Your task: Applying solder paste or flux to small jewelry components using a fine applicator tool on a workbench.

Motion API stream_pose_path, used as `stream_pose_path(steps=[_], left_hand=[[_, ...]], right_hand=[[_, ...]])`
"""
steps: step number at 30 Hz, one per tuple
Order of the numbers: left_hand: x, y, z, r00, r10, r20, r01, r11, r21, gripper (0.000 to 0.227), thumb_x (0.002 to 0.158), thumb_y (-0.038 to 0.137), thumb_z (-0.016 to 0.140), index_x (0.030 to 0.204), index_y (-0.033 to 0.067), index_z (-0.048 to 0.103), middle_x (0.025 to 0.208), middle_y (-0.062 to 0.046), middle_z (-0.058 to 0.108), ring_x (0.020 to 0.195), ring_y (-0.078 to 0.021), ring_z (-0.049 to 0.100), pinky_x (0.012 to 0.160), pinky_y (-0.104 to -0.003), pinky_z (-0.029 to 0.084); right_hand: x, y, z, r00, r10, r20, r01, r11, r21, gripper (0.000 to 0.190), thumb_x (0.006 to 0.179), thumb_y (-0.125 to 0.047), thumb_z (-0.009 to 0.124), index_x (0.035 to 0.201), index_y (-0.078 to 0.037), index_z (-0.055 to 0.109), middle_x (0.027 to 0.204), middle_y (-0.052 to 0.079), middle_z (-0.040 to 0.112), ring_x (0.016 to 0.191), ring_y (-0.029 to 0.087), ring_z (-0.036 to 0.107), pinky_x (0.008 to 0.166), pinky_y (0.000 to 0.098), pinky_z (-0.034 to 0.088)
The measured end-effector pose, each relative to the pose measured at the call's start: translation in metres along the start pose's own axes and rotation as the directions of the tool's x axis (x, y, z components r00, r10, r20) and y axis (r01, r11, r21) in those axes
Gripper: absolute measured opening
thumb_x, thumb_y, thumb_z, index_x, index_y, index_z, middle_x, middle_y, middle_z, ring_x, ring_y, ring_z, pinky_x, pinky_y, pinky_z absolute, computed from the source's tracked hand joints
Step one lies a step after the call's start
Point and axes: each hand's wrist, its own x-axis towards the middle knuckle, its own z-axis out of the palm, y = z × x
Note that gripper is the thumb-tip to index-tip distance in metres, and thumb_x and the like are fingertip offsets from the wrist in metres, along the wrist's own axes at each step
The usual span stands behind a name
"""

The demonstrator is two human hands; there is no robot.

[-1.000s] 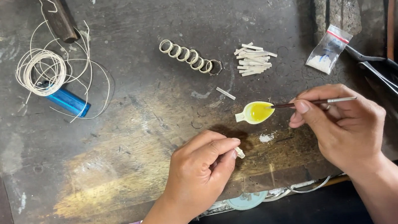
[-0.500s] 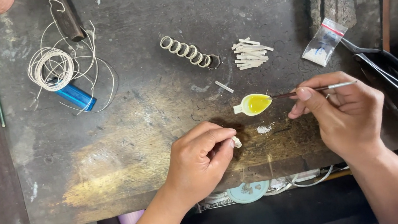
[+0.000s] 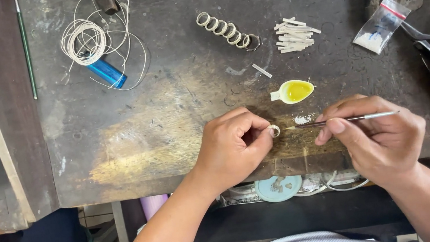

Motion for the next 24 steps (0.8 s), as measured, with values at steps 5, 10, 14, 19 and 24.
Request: stream_pose_path(steps=[5,10,14,19,24], left_hand=[[0.0021,0.0018,0.0003,1.000,-0.004,-0.003,0.004,0.999,0.032,0.007,0.070,0.006,0.059,0.064,0.0098,0.058,0.059,0.001,0.055,0.052,-0.0108,0.052,0.048,-0.024,0.041],[0.0024,0.0012,0.0014,1.000,0.019,-0.018,-0.018,0.999,0.051,0.008,0.069,0.005,0.058,0.063,0.0100,0.056,0.058,0.002,0.054,0.051,-0.0107,0.050,0.047,-0.025,0.040],[0.0028,0.0015,0.0013,0.998,0.048,-0.029,-0.047,0.998,0.045,0.010,0.069,0.003,0.058,0.062,0.0093,0.054,0.058,0.001,0.053,0.051,-0.0109,0.049,0.046,-0.024,0.038],[0.0027,0.0018,0.0014,0.998,0.051,-0.030,-0.050,0.997,0.053,0.009,0.068,0.003,0.057,0.062,0.0089,0.054,0.058,0.001,0.053,0.051,-0.0110,0.049,0.046,-0.024,0.038],[0.0028,0.0018,0.0018,0.999,0.036,-0.029,-0.034,0.997,0.064,0.009,0.068,0.003,0.057,0.062,0.0096,0.054,0.058,0.002,0.054,0.051,-0.0107,0.050,0.046,-0.024,0.039]], right_hand=[[0.0039,-0.0033,0.0034,0.992,-0.097,0.077,0.105,0.989,-0.106,0.006,0.077,0.003,0.055,0.078,0.008,0.051,0.061,0.015,0.058,0.064,0.023,0.064,0.062,0.0295,0.054],[0.0055,-0.0046,0.0044,0.988,-0.114,0.106,0.126,0.985,-0.117,0.007,0.076,0.003,0.057,0.078,0.008,0.052,0.070,0.020,0.060,0.059,0.022,0.063,0.058,0.0270,0.054],[0.0041,-0.0027,0.0041,0.989,-0.106,0.104,0.117,0.987,-0.114,0.007,0.075,0.004,0.058,0.078,0.008,0.053,0.074,0.022,0.060,0.055,0.021,0.063,0.056,0.0250,0.054],[0.0032,-0.0016,0.0035,0.988,-0.102,0.112,0.119,0.980,-0.156,0.007,0.075,0.006,0.059,0.078,0.008,0.053,0.075,0.022,0.060,0.054,0.020,0.064,0.053,0.0223,0.053],[0.0050,-0.0051,0.0048,0.987,-0.120,0.107,0.136,0.977,-0.164,0.006,0.075,0.007,0.058,0.078,0.009,0.052,0.072,0.023,0.060,0.058,0.022,0.064,0.053,0.0227,0.052]])
